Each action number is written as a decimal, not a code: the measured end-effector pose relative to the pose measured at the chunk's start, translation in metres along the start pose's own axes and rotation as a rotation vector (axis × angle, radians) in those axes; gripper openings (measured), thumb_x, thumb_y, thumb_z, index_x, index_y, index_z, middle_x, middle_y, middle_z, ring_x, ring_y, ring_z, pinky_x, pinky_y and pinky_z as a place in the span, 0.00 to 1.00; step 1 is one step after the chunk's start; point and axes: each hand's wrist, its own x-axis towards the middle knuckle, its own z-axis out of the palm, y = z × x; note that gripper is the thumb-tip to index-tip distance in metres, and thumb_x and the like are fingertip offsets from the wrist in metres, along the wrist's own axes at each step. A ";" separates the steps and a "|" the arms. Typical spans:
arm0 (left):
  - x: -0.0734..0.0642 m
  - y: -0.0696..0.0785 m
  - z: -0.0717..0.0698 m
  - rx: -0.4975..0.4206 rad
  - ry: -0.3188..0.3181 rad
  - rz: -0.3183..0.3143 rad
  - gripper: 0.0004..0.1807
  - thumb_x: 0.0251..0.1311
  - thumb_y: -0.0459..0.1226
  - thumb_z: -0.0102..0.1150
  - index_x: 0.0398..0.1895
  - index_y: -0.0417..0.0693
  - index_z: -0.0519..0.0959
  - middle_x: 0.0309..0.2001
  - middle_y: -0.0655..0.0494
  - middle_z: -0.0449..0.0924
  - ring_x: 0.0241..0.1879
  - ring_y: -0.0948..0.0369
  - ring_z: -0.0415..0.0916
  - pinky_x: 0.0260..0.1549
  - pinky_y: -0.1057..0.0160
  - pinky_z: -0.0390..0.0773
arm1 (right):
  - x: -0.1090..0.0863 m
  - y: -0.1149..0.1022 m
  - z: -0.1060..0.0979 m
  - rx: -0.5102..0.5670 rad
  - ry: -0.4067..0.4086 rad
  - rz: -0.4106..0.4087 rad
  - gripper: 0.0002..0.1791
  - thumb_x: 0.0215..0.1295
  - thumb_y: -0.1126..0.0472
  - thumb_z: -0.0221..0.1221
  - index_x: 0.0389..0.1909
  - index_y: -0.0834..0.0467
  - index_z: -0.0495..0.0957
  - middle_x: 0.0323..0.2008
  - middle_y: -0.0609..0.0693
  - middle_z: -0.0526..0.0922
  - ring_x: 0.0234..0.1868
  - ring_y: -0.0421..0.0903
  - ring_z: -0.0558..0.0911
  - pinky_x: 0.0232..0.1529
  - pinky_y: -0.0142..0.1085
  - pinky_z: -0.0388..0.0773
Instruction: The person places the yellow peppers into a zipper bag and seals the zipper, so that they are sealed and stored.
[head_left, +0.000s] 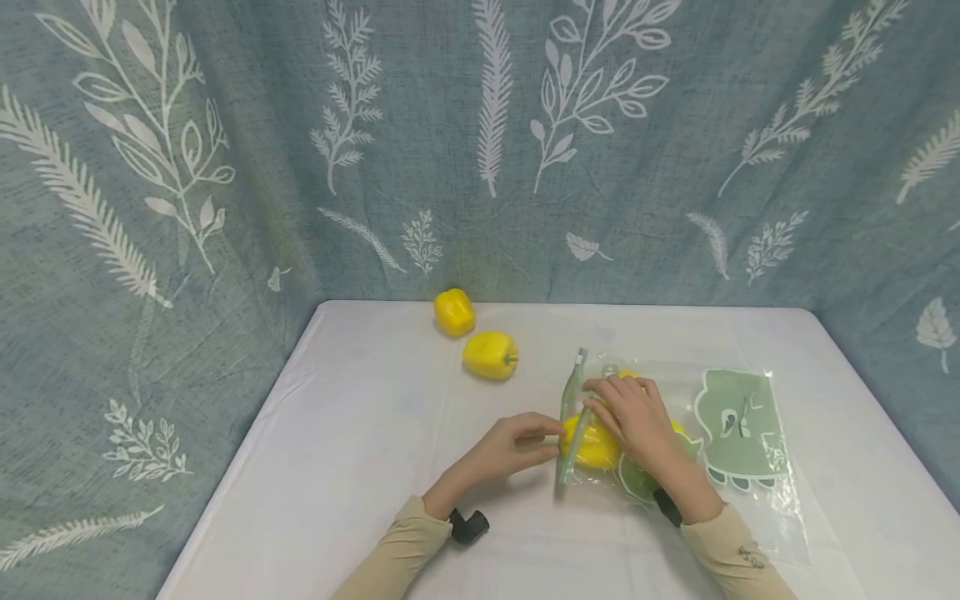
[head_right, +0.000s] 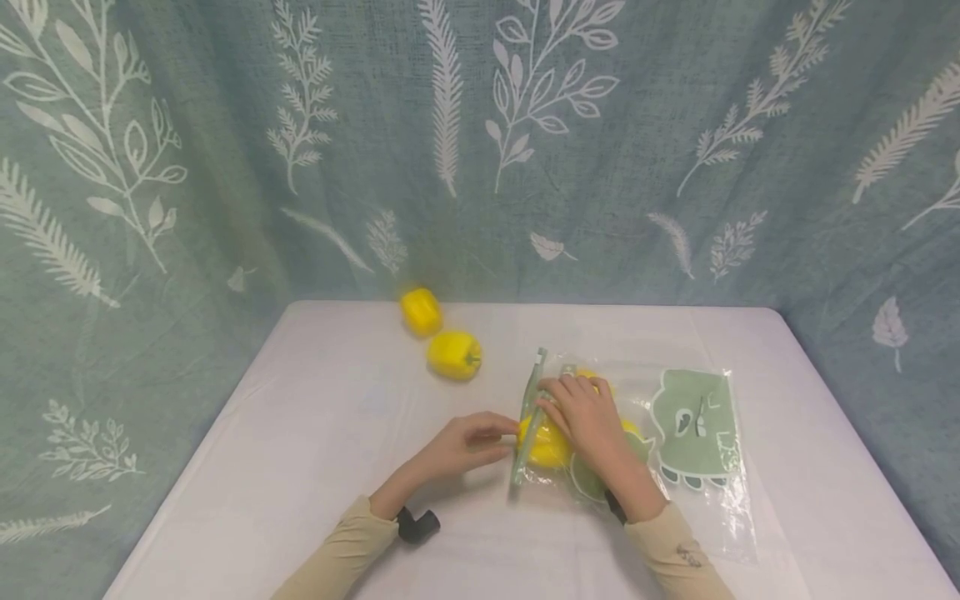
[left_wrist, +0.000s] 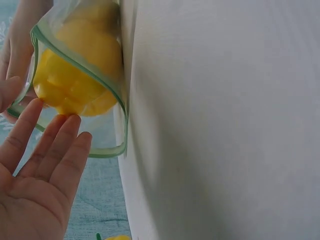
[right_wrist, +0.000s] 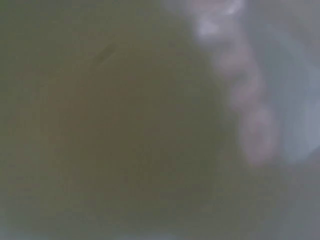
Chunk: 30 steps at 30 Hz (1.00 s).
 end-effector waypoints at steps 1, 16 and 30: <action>0.000 0.000 0.000 -0.004 -0.002 0.002 0.17 0.60 0.38 0.58 0.53 0.49 0.76 0.54 0.58 0.76 0.57 0.62 0.70 0.58 0.66 0.69 | 0.000 0.000 0.000 0.000 0.003 -0.002 0.12 0.64 0.54 0.55 0.47 0.50 0.75 0.39 0.46 0.80 0.42 0.47 0.77 0.50 0.48 0.65; -0.002 0.035 -0.003 -0.081 -0.050 -0.017 0.22 0.61 0.32 0.56 0.58 0.36 0.70 0.57 0.42 0.73 0.58 0.49 0.70 0.57 0.61 0.71 | 0.004 0.000 0.003 -0.012 0.021 -0.021 0.12 0.65 0.52 0.54 0.47 0.51 0.76 0.38 0.45 0.79 0.42 0.47 0.77 0.49 0.46 0.65; 0.002 0.028 0.006 -0.195 -0.084 -0.059 0.22 0.61 0.32 0.55 0.59 0.36 0.68 0.58 0.40 0.70 0.58 0.47 0.70 0.53 0.70 0.74 | 0.008 0.000 0.002 -0.014 0.030 -0.026 0.12 0.64 0.53 0.55 0.47 0.51 0.76 0.35 0.45 0.79 0.41 0.47 0.78 0.49 0.47 0.66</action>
